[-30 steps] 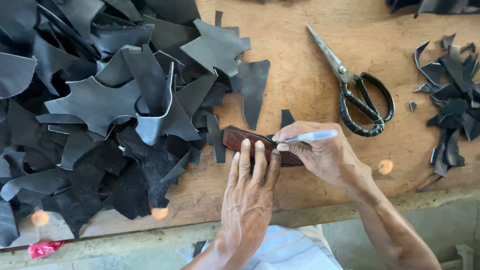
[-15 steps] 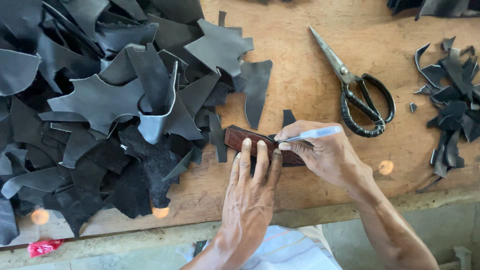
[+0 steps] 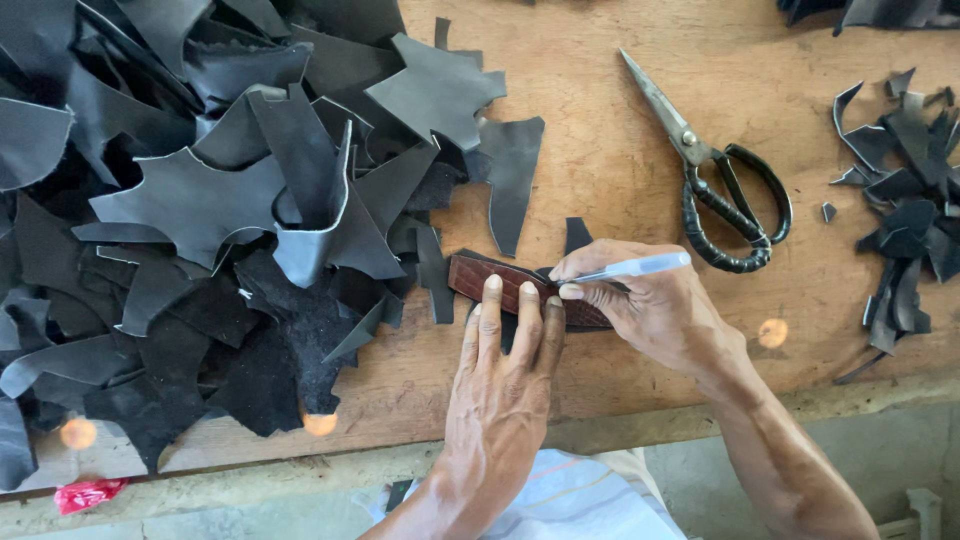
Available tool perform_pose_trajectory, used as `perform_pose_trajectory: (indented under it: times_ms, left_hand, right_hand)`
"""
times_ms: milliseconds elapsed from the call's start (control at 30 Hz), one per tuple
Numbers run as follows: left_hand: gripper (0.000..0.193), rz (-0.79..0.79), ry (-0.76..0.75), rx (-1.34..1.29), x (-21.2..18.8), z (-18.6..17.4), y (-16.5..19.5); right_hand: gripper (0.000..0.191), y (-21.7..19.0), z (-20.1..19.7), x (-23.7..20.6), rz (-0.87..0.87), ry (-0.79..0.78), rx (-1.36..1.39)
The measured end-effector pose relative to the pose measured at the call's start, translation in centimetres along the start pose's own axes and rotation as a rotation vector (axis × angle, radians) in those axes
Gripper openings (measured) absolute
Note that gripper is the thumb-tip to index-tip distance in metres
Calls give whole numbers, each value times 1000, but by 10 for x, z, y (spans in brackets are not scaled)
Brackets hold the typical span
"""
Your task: The person aligns a patterned template on a black leather piece, marks the outline with a pen, and then uses shears to cut the leather along the marked lines. The process is repeated for multiple pieces, with the cut pieces being placed on the table.
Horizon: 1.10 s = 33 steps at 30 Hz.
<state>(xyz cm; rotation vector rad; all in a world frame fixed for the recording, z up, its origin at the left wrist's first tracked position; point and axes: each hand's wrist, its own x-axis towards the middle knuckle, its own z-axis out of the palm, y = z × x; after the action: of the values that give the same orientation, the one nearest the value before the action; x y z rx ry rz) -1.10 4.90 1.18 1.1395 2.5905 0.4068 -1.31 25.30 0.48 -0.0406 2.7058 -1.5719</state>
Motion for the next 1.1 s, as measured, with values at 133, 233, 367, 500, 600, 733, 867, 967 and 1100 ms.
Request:
perform_pose_trajectory:
  times_ms: [133, 233, 367, 500, 600, 733, 867, 967, 1100]
  left_hand:
    - [72, -4, 7, 30, -1, 1, -1]
    - [72, -13, 7, 4, -2, 0, 0]
    - [74, -9, 23, 38, -2, 0, 1]
    - [75, -5, 4, 62, -2, 0, 2]
    - [75, -10, 26, 63, -2, 0, 4]
    - [75, -1, 27, 161, -1, 0, 12]
    - [80, 5, -13, 225, 2, -1, 14]
    - [81, 23, -82, 300, 3, 1, 17]
    - [69, 3, 22, 184, 3, 5, 22]
  right_hand:
    - [16, -1, 0, 0, -36, -2, -56]
    - [15, -2, -1, 0, -11, -19, -34]
    - [15, -3, -3, 1, -27, -33, -37]
    - [15, -5, -13, 0, -21, -29, -65]
    - [13, -7, -13, 0, 69, -33, -58]
    - [13, -11, -12, 0, -18, -56, -91]
    - [14, -14, -26, -6, 139, -33, -162]
    - [15, -13, -26, -8, 167, -16, -120]
    - [13, -12, -25, -19, 191, 18, -62]
